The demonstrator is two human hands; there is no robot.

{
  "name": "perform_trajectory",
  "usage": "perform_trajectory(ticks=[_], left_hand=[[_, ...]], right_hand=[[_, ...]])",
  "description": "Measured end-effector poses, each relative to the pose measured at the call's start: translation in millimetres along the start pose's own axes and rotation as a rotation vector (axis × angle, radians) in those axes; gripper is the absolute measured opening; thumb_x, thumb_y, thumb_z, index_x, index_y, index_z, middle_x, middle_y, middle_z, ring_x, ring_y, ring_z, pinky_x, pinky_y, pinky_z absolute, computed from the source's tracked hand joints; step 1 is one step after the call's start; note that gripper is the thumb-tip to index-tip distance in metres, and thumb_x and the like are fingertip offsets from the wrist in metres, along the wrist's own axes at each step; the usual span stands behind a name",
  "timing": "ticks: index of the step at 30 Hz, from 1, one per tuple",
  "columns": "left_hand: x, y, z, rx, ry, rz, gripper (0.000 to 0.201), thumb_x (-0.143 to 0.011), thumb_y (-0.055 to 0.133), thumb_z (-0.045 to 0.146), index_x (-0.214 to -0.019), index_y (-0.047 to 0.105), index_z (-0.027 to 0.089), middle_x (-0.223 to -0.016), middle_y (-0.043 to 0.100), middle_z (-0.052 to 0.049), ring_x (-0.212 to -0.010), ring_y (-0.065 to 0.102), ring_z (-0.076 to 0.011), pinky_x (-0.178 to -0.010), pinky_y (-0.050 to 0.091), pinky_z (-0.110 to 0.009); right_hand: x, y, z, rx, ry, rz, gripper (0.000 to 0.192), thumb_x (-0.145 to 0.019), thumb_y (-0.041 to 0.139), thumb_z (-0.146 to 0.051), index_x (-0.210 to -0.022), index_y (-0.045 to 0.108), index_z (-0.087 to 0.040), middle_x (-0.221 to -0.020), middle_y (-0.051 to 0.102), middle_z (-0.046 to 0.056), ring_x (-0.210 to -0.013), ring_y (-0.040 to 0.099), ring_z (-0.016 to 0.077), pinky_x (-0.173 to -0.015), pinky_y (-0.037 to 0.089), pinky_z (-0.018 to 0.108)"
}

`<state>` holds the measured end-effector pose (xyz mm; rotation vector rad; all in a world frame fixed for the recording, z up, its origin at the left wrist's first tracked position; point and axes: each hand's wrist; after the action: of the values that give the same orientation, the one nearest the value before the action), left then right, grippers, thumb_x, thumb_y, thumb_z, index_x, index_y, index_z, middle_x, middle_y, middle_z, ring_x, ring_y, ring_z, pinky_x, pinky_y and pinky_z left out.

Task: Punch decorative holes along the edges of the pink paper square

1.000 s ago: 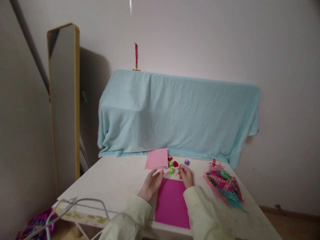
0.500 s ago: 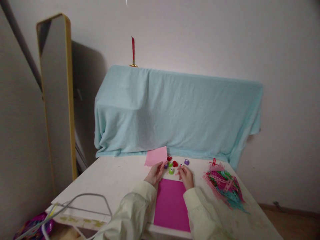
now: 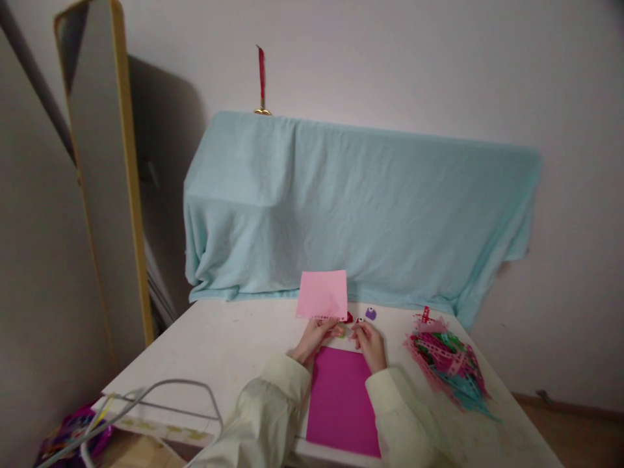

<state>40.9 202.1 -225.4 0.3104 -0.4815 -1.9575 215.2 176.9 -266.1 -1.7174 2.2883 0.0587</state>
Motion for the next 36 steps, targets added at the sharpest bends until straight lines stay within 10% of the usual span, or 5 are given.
perform_trajectory(ticks=[36], left_hand=[[3.4,-7.5,-4.5,-0.009,0.146,0.187,0.036,-0.073,0.062,0.046,-0.072,0.063,0.010,-0.059,0.066,-0.009,-0.055,0.063,-0.0181,-0.064,0.050,-0.031]], right_hand=[[-0.8,-2.0,9.0,-0.011,0.013,-0.011,0.033,-0.076,0.057,-0.048,-0.080,0.062,-0.016,-0.060,0.061,0.001,-0.043,0.048,0.0104,-0.041,0.038,0.021]])
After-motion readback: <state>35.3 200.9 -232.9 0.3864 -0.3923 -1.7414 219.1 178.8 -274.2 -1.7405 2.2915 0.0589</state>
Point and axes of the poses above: each hand's wrist, its own x-axis away from the middle knuckle, its own y-axis out of the palm, z = x × y
